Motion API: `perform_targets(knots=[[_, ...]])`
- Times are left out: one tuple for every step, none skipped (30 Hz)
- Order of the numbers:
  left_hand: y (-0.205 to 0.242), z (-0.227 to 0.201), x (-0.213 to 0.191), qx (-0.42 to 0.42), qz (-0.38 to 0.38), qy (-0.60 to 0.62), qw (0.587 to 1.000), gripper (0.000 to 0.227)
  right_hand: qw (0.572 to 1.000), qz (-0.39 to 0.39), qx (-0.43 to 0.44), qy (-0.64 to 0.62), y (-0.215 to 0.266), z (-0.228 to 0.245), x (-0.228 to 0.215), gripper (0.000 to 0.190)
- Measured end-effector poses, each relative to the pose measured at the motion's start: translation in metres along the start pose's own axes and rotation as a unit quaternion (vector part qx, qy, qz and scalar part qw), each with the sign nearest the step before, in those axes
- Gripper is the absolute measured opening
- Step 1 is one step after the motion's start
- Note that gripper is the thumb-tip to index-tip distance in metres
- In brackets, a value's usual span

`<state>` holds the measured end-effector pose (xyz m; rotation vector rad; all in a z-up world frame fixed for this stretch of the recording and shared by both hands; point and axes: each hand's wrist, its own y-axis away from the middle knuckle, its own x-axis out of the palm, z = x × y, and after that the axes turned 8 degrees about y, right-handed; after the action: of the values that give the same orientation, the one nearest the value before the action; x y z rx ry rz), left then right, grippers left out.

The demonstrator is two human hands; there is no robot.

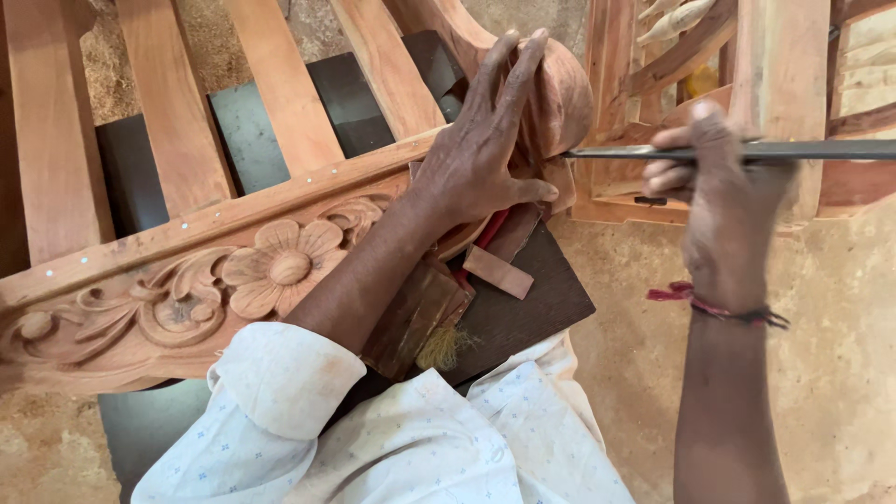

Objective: The person carves and sands decorative wooden chair components using hand tools, including a chisel and a file, while surrounded by sawdust and other wood furniture parts.

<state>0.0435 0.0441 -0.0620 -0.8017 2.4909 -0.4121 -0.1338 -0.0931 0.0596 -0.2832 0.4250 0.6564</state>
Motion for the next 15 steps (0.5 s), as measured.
perform_targets(knots=[[0.000,0.000,-0.002,-0.014,0.010,0.000,1.000,0.155,0.999,0.015,0.008,-0.033,-0.001,-0.006,0.001,0.027],[0.000,0.001,-0.004,-0.028,0.021,0.001,0.999,0.153,0.998,0.035,0.040,-0.035,0.002,-0.010,0.001,0.029],[0.000,0.003,-0.007,-0.041,0.031,0.000,0.999,0.152,0.995,0.056,0.070,-0.037,0.007,-0.014,0.003,0.031],[-0.001,0.005,-0.010,-0.038,0.029,-0.001,0.999,0.149,0.991,0.076,0.100,-0.039,0.012,-0.017,0.003,0.034],[0.001,0.007,-0.013,-0.037,0.028,-0.001,0.999,0.146,0.991,0.078,0.099,-0.042,0.016,-0.018,0.002,0.034],[0.003,0.009,-0.016,-0.036,0.028,-0.002,0.999,0.143,0.991,0.080,0.098,-0.044,0.020,-0.018,0.001,0.034],[0.005,0.010,-0.019,-0.042,0.029,-0.008,0.999,0.135,0.991,0.080,0.098,-0.047,0.024,-0.019,0.000,0.034],[0.006,0.011,-0.022,-0.049,0.030,-0.015,0.998,0.127,0.991,0.078,0.099,-0.049,0.028,-0.020,0.001,0.033],[0.007,0.009,-0.025,-0.055,0.031,-0.021,0.998,0.120,0.991,0.074,0.100,-0.051,0.033,-0.021,0.004,0.032],[0.008,0.004,-0.027,-0.075,0.035,-0.027,0.996,0.107,0.991,0.071,0.100,-0.053,0.038,-0.021,0.006,0.031],[0.008,-0.002,-0.031,-0.094,0.039,-0.034,0.994,0.095,0.990,0.071,0.103,-0.062,0.041,-0.021,0.007,0.029],[0.008,-0.010,-0.034,-0.112,0.043,-0.040,0.992,0.083,0.989,0.071,0.105,-0.071,0.045,-0.020,0.007,0.028],[0.011,-0.020,-0.038,-0.096,0.060,-0.025,0.993,0.070,0.988,0.071,0.108,-0.081,0.048,-0.020,0.008,0.027],[0.015,-0.032,-0.039,-0.080,0.077,-0.011,0.994,0.058,0.987,0.074,0.108,-0.094,0.051,-0.019,0.009,0.026],[0.020,-0.044,-0.035,-0.065,0.097,0.006,0.993,0.047,0.985,0.075,0.110,-0.107,0.055,-0.017,0.008,0.025]])
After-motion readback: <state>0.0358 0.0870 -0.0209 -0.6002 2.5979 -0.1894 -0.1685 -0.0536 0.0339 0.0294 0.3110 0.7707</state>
